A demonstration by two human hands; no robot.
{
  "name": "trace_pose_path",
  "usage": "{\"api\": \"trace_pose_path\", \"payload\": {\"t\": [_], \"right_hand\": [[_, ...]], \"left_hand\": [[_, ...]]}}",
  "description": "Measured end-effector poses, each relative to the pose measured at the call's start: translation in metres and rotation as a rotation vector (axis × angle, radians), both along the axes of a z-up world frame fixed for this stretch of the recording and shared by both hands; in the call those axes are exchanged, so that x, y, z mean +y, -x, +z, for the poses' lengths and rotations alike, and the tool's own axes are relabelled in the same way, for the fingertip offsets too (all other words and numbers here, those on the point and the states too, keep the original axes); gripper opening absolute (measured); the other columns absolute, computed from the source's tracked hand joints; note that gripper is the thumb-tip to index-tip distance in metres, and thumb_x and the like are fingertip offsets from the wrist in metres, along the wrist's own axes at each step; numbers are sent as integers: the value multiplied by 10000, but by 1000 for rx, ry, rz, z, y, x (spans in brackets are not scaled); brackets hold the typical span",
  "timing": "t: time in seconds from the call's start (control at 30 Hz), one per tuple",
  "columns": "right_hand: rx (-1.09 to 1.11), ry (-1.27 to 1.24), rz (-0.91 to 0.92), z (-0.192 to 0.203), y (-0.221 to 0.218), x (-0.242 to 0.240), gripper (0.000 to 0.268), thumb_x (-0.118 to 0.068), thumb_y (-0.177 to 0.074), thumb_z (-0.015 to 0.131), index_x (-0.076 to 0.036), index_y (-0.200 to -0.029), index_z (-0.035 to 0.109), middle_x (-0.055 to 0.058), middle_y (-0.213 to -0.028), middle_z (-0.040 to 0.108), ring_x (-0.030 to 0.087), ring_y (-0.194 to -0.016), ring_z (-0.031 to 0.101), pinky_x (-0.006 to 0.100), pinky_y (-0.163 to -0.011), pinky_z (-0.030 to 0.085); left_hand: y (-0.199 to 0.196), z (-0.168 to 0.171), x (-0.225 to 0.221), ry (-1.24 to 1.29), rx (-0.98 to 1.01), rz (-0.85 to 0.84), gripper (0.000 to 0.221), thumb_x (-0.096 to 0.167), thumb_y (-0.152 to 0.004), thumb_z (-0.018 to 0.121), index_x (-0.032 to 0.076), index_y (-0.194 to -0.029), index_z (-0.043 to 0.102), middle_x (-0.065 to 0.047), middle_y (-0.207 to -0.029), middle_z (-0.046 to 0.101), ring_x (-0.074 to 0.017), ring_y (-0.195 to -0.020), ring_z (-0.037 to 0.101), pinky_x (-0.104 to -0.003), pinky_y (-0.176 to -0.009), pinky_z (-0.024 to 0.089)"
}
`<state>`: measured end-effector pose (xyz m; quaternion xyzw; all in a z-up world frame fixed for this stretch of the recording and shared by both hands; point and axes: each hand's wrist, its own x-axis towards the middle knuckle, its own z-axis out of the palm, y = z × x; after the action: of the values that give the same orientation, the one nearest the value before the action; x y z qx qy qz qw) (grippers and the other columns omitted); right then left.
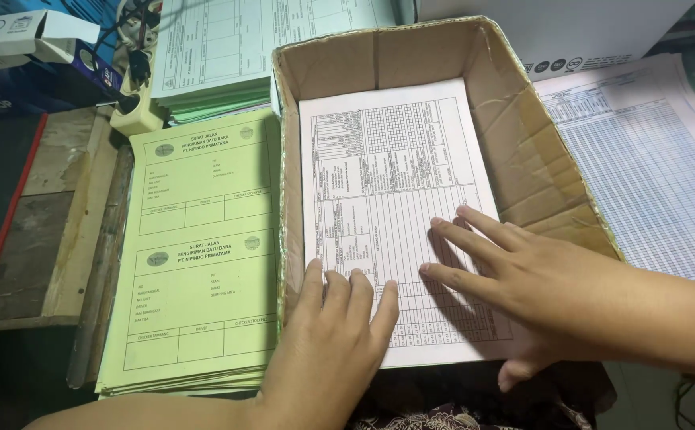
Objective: Sorting and organizing printed paper forms into a cardboard box
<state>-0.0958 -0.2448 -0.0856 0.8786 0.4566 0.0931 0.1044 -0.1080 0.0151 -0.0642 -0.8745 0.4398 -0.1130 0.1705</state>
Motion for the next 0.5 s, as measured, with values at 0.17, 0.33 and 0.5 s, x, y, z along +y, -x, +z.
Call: {"api": "trace_pose_path", "payload": {"t": [0.17, 0.33, 0.5], "right_hand": [[596, -151, -224, 63, -18, 1, 959, -722, -647, 753, -221, -1346, 329, 132, -1445, 185, 325, -1270, 216, 515, -875, 381], [122, -596, -290, 71, -53, -36, 669, -383, -671, 619, -32, -1227, 499, 281, -1395, 245, 400, -1345, 219, 538, -1038, 321], [1056, -1524, -1238, 74, -65, -33, 622, -503, -831, 171, -154, -1310, 359, 62, -1154, 373, 193, -879, 343, 284, -640, 230]], "left_hand": [[-20, 34, 7, 41, 164, -43, 999, 847, -592, 506, 97, -1250, 445, -179, -1112, 560, -348, -1051, 500, -535, -995, 287], [-88, 66, 39, 238, -134, 44, 295, 474, -931, 497, 195, -929, 593, 38, -726, 582, -144, -667, 534, -269, -576, 461], [-120, 65, 33, 3, 638, 624, 194, 187, -914, 439, 116, -858, 610, -4, -645, 614, -114, -559, 596, -242, -498, 518]]}}
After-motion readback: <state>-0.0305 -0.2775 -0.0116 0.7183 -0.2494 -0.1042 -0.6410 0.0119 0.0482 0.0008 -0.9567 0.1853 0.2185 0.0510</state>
